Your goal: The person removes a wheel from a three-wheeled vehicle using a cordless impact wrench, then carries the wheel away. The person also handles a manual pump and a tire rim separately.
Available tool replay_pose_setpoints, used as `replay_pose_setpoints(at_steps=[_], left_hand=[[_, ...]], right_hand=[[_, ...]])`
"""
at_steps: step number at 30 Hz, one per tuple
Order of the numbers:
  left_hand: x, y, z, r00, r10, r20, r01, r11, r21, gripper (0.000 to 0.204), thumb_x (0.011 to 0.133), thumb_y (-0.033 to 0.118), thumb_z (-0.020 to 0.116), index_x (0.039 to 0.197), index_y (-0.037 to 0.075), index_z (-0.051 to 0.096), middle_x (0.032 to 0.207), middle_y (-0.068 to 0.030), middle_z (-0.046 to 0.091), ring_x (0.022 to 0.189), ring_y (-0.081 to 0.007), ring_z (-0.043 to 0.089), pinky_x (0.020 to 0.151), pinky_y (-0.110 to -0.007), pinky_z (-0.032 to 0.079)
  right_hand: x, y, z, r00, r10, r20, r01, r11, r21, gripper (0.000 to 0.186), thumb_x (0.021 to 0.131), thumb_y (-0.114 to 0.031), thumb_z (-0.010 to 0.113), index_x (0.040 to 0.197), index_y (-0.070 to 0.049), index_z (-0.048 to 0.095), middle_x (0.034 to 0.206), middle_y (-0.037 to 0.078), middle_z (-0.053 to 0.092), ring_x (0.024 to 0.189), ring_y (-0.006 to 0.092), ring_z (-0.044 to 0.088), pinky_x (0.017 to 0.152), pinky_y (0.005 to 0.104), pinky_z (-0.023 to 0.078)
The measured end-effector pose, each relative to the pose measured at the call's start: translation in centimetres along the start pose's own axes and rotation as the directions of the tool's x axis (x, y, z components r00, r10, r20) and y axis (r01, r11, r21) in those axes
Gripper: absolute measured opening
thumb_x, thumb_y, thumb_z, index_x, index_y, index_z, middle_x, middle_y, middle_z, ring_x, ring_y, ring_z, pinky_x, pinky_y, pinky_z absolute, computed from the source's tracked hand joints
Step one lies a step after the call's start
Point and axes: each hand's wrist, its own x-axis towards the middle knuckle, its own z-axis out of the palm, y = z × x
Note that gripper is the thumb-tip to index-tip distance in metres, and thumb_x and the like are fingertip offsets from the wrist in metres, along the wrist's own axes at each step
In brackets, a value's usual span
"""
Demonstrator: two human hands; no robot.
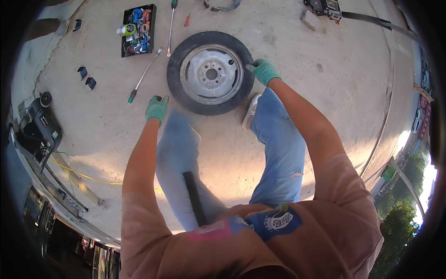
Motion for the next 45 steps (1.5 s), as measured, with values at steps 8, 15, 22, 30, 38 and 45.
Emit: replay_pose_setpoints(at_steps=[8,15,22,30,38,45], left_hand=[[16.9,5.7,6.6,0.966,0.162,-0.2,-0.142,0.984,0.111,0.084,0.079,0.059,0.063,0.134,0.0,0.043,0.131,-0.0224,0.051,0.122,-0.0343,0.05,0.1,-0.041,0.041],[22.9,7.5,7.5,0.928,0.372,-0.031,-0.37,0.927,0.066,0.09,0.076,0.06,0.066,0.137,-0.002,0.04,0.133,-0.0249,0.048,0.12,-0.0351,0.052,0.1,-0.041,0.04],[22.4,7.6,7.9,0.919,0.377,-0.114,-0.374,0.926,0.049,0.087,0.073,0.055,0.071,0.135,0.001,0.043,0.129,-0.0221,0.052,0.118,-0.0338,0.053,0.099,-0.04,0.042],[23.3,8.1,7.5,0.923,0.366,-0.116,-0.367,0.93,0.02,0.083,0.071,0.05,0.075,0.132,0.002,0.046,0.124,-0.02,0.057,0.113,-0.0324,0.057,0.096,-0.039,0.044],[23.6,8.1,6.7,0.916,0.397,-0.063,-0.395,0.918,0.037,0.084,0.069,0.054,0.075,0.13,0.002,0.048,0.121,-0.0197,0.059,0.11,-0.0314,0.059,0.095,-0.039,0.045],[22.0,6.8,8.4,0.902,0.354,-0.247,-0.373,0.927,-0.033,0.081,0.076,0.062,0.064,0.129,0.003,0.049,0.121,-0.0179,0.058,0.112,-0.0309,0.057,0.095,-0.039,0.044]], right_hand=[[17.4,-2.2,5.3,0.906,-0.39,-0.167,0.364,0.917,-0.164,0.068,0.071,-0.051,0.073,0.123,-0.009,0.06,0.113,0.017,0.065,0.106,0.0309,0.061,0.094,0.0387,0.046],[25.5,-10.9,9.5,0.728,-0.678,0.102,0.682,0.7,-0.213,0.079,0.065,-0.057,0.073,0.126,-0.008,0.057,0.116,0.019,0.062,0.109,0.0325,0.059,0.097,0.0397,0.044],[25.6,-13.9,10.3,0.748,-0.618,0.241,0.659,0.647,-0.384,0.077,0.062,-0.059,0.074,0.117,-0.005,0.062,0.112,0.019,0.064,0.106,0.0336,0.06,0.093,0.0399,0.046],[27.0,-14.6,10.8,0.756,-0.607,0.246,0.641,0.609,-0.466,0.074,0.061,-0.062,0.074,0.104,-0.002,0.064,0.101,0.019,0.066,0.098,0.0329,0.064,0.086,0.0406,0.049],[28.0,-14.0,11.6,0.738,-0.629,0.242,0.657,0.59,-0.469,0.075,0.061,-0.061,0.075,0.107,-0.003,0.062,0.101,0.02,0.066,0.097,0.0341,0.064,0.088,0.0401,0.048],[26.7,-13.9,11.1,0.748,-0.617,0.245,0.651,0.609,-0.454,0.077,0.067,-0.062,0.072,0.117,-0.004,0.06,0.109,0.019,0.065,0.103,0.0328,0.062,0.091,0.0387,0.047]])
